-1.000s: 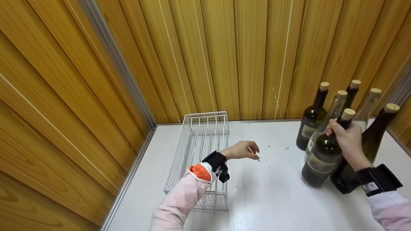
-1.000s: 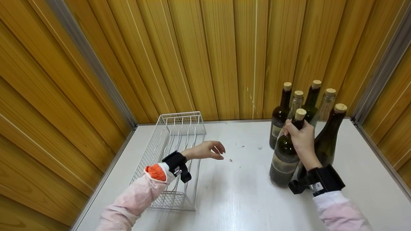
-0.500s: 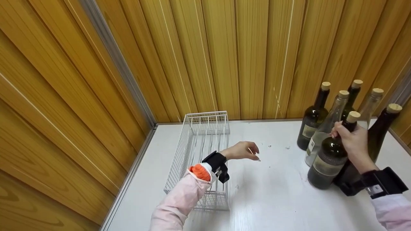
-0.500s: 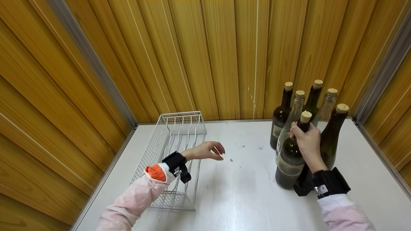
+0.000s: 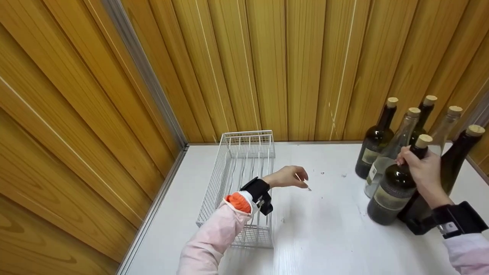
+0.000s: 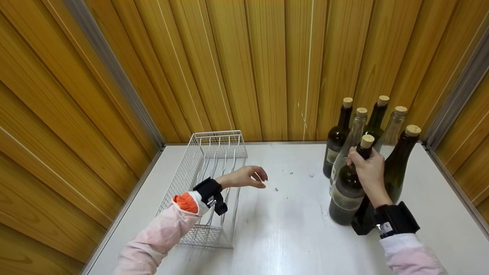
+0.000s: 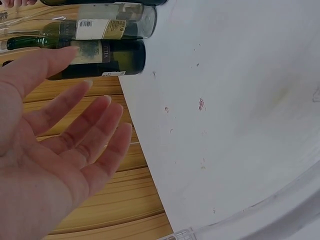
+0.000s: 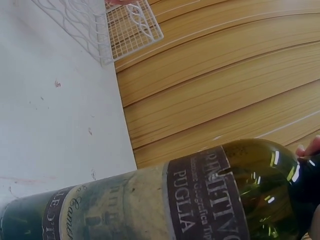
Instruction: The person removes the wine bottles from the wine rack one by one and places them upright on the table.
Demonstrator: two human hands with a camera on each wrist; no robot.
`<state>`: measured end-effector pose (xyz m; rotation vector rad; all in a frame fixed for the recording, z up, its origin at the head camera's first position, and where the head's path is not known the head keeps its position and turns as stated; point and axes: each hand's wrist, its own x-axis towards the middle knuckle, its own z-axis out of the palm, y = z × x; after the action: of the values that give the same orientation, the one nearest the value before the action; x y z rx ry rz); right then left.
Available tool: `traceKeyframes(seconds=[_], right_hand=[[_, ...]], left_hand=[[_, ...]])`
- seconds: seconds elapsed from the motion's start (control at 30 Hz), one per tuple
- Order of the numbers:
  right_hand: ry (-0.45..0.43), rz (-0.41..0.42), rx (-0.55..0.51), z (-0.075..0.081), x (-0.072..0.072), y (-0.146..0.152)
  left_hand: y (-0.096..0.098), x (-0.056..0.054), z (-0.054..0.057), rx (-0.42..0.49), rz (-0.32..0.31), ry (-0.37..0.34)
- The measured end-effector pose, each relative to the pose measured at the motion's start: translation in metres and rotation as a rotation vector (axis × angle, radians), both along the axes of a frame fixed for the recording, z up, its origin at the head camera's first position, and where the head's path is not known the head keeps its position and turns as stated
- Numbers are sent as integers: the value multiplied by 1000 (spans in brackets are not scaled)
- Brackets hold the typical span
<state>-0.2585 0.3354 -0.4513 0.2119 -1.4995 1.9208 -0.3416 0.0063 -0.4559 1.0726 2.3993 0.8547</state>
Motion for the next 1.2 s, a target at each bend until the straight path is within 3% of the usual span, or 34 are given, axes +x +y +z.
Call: traceKeyframes(seconds=[0.33,0.57,0.67,0.73,1.0,1.1,1.2], right_hand=[[-45,15,142,18,21,-10],[-267,-141,445,18,22,4],[-291,-200,533,20,23,10],[-250,-262,596,25,26,9],[153,-631,835,60,30,-12],[275,-669,887,74,26,-37],[346,-626,949,78,18,-61]], left_hand=[[2,-3,-1,-4,7,41],[4,-4,4,23,48,175],[5,-5,9,43,96,235],[5,-6,13,56,142,280],[3,-10,28,36,297,505],[3,-12,32,9,341,577],[3,-14,33,-17,376,647]])
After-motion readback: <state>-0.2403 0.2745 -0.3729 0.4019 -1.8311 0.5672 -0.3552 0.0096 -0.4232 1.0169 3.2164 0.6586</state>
